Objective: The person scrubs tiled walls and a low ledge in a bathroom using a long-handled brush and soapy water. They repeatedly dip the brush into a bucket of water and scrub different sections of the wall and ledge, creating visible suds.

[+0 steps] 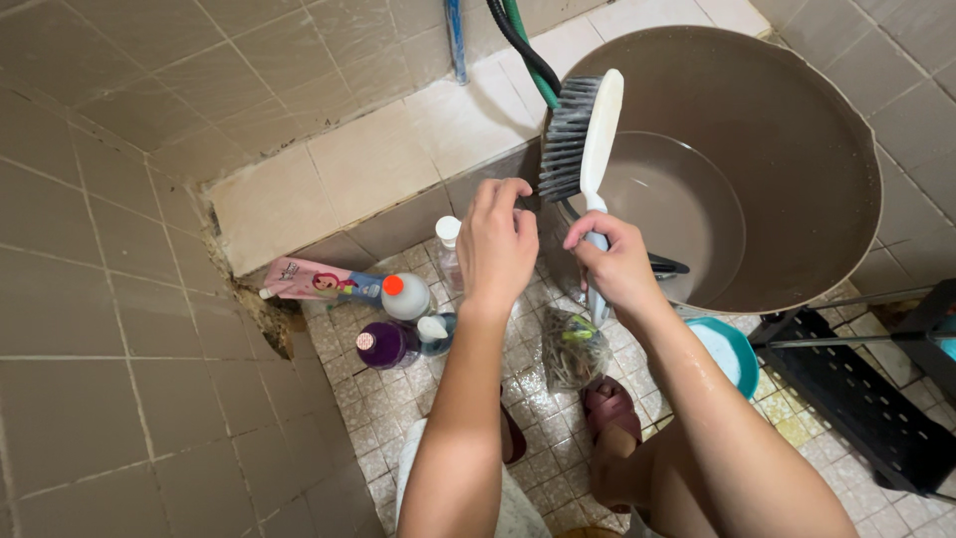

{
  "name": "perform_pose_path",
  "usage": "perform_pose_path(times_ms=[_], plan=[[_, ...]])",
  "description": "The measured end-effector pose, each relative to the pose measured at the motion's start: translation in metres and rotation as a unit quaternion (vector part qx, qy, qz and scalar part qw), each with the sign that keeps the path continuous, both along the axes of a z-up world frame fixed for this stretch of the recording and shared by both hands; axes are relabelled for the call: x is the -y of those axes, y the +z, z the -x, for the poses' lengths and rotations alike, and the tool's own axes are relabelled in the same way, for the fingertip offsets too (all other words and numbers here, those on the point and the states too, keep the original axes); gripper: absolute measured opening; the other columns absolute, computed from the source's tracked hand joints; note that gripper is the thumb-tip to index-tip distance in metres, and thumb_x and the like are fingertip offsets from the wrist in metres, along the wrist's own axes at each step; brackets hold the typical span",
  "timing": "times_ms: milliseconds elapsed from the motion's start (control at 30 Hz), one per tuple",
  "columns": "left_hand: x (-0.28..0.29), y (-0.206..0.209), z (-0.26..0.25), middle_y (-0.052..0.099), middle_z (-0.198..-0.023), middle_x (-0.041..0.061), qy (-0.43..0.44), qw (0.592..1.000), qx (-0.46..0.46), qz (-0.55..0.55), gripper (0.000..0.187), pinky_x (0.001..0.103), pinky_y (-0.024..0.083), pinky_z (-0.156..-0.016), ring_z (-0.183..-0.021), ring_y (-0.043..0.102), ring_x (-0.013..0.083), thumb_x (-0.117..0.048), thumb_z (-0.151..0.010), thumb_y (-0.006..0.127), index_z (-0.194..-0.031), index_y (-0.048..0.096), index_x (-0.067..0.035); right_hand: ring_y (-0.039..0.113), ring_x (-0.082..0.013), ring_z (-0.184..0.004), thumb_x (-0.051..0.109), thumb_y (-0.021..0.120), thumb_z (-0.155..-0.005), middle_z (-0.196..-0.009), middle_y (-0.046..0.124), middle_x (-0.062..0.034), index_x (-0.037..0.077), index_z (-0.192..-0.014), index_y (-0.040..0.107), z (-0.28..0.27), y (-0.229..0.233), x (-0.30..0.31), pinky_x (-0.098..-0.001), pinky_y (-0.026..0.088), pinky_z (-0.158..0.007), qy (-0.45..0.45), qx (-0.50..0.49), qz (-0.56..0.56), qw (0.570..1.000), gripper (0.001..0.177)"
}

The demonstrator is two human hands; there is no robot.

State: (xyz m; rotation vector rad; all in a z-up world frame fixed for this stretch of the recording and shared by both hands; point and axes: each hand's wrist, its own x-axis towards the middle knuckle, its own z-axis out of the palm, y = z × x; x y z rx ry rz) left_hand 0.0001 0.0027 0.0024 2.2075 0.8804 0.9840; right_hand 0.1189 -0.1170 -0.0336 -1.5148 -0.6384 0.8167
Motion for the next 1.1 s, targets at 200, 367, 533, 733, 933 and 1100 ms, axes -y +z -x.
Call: perform_pose_path(times_ms=[200, 367, 533, 733, 933, 1100], plan=[[0.002, 0.0, 0.0, 0.064, -0.104, 0.011, -0.014, 1.0, -0.011, 0.011, 0.018, 0.048, 0.051, -0.083, -0.097, 0.065, 0.0352, -0.004, -0.087, 0.06, -0.103, 0.067, -0.01, 0.055, -0.0071, -0.047, 0.002, 0.061, -0.093, -0.066, 0.057, 0.0016, 0.006, -0.087, 0.065, -0.012, 0.003, 0.005, -0.0244, 0.041, -0.042, -0.041, 0.042, -0.005, 0.998, 0.008], [0.01, -0.012, -0.007, 0.066, -0.109, 0.011, -0.106, 0.992, -0.052, -0.047, 0.018, 0.048, 0.05, -0.087, -0.103, 0.064, 0.034, -0.008, -0.085, 0.062, -0.102, 0.068, -0.009, 0.054, -0.0064, -0.049, 0.003, 0.061, -0.094, -0.065, 0.055, 0.0026, 0.007, -0.088, 0.065, -0.031, 0.008, 0.014, -0.0242, 0.042, -0.043, -0.115, 0.061, -0.045, 0.99, 0.008], [0.049, -0.047, -0.031, 0.063, -0.128, 0.014, -0.238, 0.96, -0.095, -0.109, 0.03, 0.047, 0.043, -0.099, -0.124, 0.057, 0.0315, -0.018, -0.087, 0.066, -0.113, 0.065, -0.004, 0.053, -0.0057, -0.05, 0.002, 0.062, -0.095, -0.065, 0.055, 0.0032, 0.006, -0.089, 0.065, -0.048, 0.015, 0.04, -0.0237, 0.041, -0.045, -0.157, 0.075, -0.056, 0.983, 0.009], [0.095, -0.091, -0.062, 0.061, -0.136, 0.015, -0.276, 0.913, -0.222, -0.205, 0.055, 0.046, 0.037, -0.107, -0.129, 0.053, 0.0277, -0.038, -0.078, 0.072, -0.12, 0.065, -0.003, 0.051, -0.0052, -0.051, 0.0, 0.062, -0.094, -0.065, 0.055, 0.0032, 0.006, -0.089, 0.065, -0.065, 0.021, 0.065, -0.0228, 0.042, -0.046, -0.185, 0.05, -0.052, 0.98, 0.008], [0.093, -0.108, -0.067, 0.072, -0.1, 0.006, -0.302, 0.878, -0.337, -0.159, 0.04, 0.038, 0.043, -0.1, -0.106, 0.064, 0.0226, -0.049, -0.085, 0.071, -0.097, 0.072, -0.011, 0.051, -0.0059, -0.05, 0.0, 0.062, -0.094, -0.065, 0.055, 0.0023, 0.006, -0.09, 0.065, -0.077, 0.019, 0.081, -0.023, 0.042, -0.045, -0.191, 0.043, -0.053, 0.979, 0.008], [0.088, -0.115, -0.05, 0.072, -0.089, 0.006, -0.309, 0.886, -0.297, -0.179, 0.046, 0.037, 0.046, -0.087, -0.096, 0.067, 0.0224, -0.056, -0.083, 0.072, -0.085, 0.072, -0.011, 0.052, -0.0046, -0.055, 0.001, 0.062, -0.097, -0.071, 0.057, 0.0038, 0.006, -0.091, 0.065, -0.077, 0.011, 0.088, -0.0226, 0.046, -0.048, -0.193, 0.041, -0.085, 0.977, 0.008]])
